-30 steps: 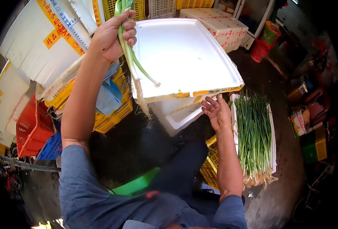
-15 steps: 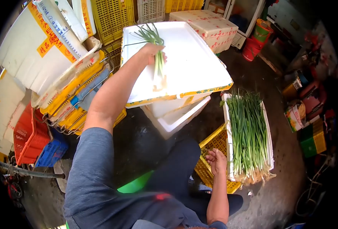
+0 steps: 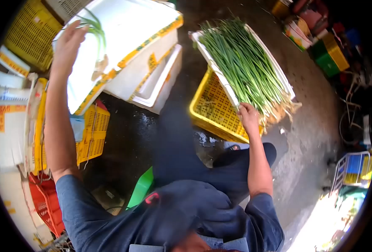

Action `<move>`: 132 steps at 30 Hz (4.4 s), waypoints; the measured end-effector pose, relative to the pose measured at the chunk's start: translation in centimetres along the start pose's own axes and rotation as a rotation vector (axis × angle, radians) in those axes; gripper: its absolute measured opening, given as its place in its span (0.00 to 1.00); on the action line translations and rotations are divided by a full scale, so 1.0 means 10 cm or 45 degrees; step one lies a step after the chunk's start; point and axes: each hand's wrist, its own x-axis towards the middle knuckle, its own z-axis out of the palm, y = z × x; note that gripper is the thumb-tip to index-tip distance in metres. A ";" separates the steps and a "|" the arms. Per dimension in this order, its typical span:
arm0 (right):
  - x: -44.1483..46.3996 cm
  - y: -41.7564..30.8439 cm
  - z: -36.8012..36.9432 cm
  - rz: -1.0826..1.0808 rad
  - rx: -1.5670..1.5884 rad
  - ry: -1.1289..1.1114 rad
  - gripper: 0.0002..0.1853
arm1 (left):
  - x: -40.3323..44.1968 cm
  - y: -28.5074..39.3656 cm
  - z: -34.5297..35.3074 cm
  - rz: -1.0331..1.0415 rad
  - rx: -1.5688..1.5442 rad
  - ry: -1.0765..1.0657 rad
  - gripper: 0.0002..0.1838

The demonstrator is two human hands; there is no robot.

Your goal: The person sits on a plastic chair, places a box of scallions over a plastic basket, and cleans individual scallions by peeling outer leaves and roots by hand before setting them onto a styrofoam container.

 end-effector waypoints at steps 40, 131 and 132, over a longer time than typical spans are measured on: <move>-1.07 -0.28 0.68 -0.204 -0.453 -0.198 0.09 | -2.69 0.33 3.75 -0.909 -1.607 -1.083 0.12; -0.51 -0.43 0.27 0.302 0.387 -0.126 0.15 | -2.33 0.22 3.58 -0.984 -1.650 -0.887 0.18; -0.61 -0.47 0.34 0.292 0.442 -0.162 0.15 | -2.33 0.25 3.55 -0.981 -1.633 -0.886 0.18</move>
